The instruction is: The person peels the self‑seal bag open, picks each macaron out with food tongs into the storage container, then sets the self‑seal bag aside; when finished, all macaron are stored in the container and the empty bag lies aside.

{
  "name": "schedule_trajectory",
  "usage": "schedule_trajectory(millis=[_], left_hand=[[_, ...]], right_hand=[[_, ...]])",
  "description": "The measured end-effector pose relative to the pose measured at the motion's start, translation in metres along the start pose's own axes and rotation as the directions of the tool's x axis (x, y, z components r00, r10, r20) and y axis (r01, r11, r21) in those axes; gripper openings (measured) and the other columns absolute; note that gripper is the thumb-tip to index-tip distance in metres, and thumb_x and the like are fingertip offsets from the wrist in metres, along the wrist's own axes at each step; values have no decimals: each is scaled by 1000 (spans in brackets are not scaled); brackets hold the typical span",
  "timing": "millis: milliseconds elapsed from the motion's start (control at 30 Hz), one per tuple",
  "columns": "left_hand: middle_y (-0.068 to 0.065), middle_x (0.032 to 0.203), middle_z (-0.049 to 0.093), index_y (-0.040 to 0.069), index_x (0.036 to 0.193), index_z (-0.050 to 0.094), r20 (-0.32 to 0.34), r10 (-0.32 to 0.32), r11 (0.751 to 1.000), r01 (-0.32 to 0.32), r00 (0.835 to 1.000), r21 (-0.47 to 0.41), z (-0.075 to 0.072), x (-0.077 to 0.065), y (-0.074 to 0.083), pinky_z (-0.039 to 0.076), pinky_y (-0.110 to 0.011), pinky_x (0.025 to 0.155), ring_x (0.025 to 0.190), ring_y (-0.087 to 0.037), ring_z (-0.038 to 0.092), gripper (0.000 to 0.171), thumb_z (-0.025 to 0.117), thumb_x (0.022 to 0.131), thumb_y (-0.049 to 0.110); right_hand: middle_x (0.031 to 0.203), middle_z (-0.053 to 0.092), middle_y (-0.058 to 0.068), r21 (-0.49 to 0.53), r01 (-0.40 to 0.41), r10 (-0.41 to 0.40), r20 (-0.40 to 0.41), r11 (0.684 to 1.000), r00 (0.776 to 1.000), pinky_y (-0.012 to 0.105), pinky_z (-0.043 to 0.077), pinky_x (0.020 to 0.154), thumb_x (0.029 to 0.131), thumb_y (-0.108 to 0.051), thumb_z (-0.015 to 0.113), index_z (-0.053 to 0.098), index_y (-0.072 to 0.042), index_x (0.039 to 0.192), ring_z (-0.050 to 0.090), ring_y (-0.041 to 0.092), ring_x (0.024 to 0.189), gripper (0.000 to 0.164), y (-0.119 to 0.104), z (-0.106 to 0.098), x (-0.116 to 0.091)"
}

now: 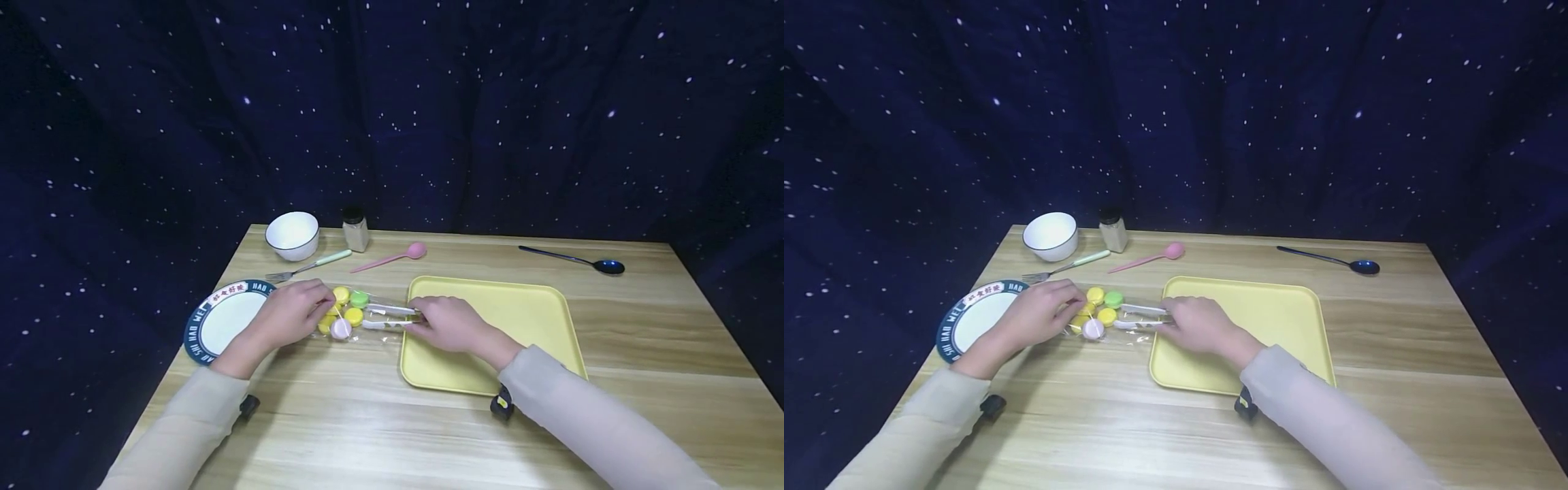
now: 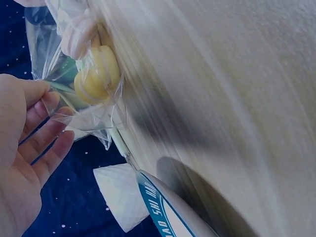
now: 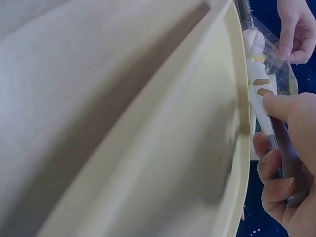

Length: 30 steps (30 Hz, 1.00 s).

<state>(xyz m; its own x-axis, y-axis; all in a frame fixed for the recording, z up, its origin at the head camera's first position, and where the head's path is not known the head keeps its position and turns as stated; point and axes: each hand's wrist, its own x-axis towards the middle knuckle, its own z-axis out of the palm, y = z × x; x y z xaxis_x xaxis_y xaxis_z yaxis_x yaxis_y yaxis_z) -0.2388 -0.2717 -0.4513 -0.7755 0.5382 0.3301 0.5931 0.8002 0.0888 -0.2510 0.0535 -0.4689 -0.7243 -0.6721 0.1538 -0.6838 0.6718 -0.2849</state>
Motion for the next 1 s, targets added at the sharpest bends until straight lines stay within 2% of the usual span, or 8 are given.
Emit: schedule_trajectory(millis=[167, 333, 533, 733, 867, 1000], left_hand=[[9, 93, 64, 19, 98, 69, 5, -1, 1000, 1, 1000, 4, 0, 1, 1, 51, -34, 75, 87, -10, 61, 9, 65, 91, 23], [8, 94, 64, 19, 98, 69, 4, 1, 1000, -1, 1000, -2, -1, 2, 1, 51, -34, 75, 87, -10, 61, 9, 64, 90, 21], [9, 92, 64, 19, 97, 69, 5, 2, 1000, -2, 1000, -2, -1, 1, 2, 51, -34, 73, 84, -10, 60, 9, 64, 91, 24], [9, 92, 63, 19, 97, 69, 0, 6, 1000, -6, 1000, -13, 0, -1, 0, 51, -35, 72, 84, -10, 61, 9, 63, 92, 24], [9, 92, 63, 19, 97, 68, 0, 4, 1000, -4, 1000, -13, 1, -2, -1, 51, -36, 72, 84, -11, 60, 9, 62, 92, 24], [8, 92, 63, 19, 97, 68, 5, 6, 1000, -6, 1000, -7, -1, -2, -1, 51, -36, 73, 85, -11, 61, 9, 62, 92, 23]], right_hand=[[69, 50, -12, 30, 11, -10, -4, 999, 1000, 25, 41, 49, 90, -43, 62, 64, -16, 107, 48, 6, 58, 32, -4, 0, 6], [69, 51, -11, 47, -2, 3, -12, 999, 1000, 27, 41, 50, 89, -40, 65, 64, -15, 113, 48, 7, 58, 35, -6, -3, 8], [70, 51, -12, 6, 16, -16, 8, 1000, 1000, 27, 42, 52, 89, -43, 65, 64, -16, 114, 50, 8, 62, 37, -8, -1, 15], [73, 52, -13, -14, 39, -39, 27, 999, 999, 27, 43, 53, 90, -43, 63, 65, -19, 108, 51, 8, 65, 31, -11, 1, 22], [73, 52, -13, -25, 39, -38, 34, 999, 999, 27, 42, 50, 91, -44, 61, 65, -21, 105, 50, 8, 64, 27, -11, -3, 21], [74, 51, -12, -43, 43, -42, 31, 998, 999, 27, 41, 50, 91, -44, 60, 65, -22, 109, 50, 8, 63, 29, -7, -7, 17]])
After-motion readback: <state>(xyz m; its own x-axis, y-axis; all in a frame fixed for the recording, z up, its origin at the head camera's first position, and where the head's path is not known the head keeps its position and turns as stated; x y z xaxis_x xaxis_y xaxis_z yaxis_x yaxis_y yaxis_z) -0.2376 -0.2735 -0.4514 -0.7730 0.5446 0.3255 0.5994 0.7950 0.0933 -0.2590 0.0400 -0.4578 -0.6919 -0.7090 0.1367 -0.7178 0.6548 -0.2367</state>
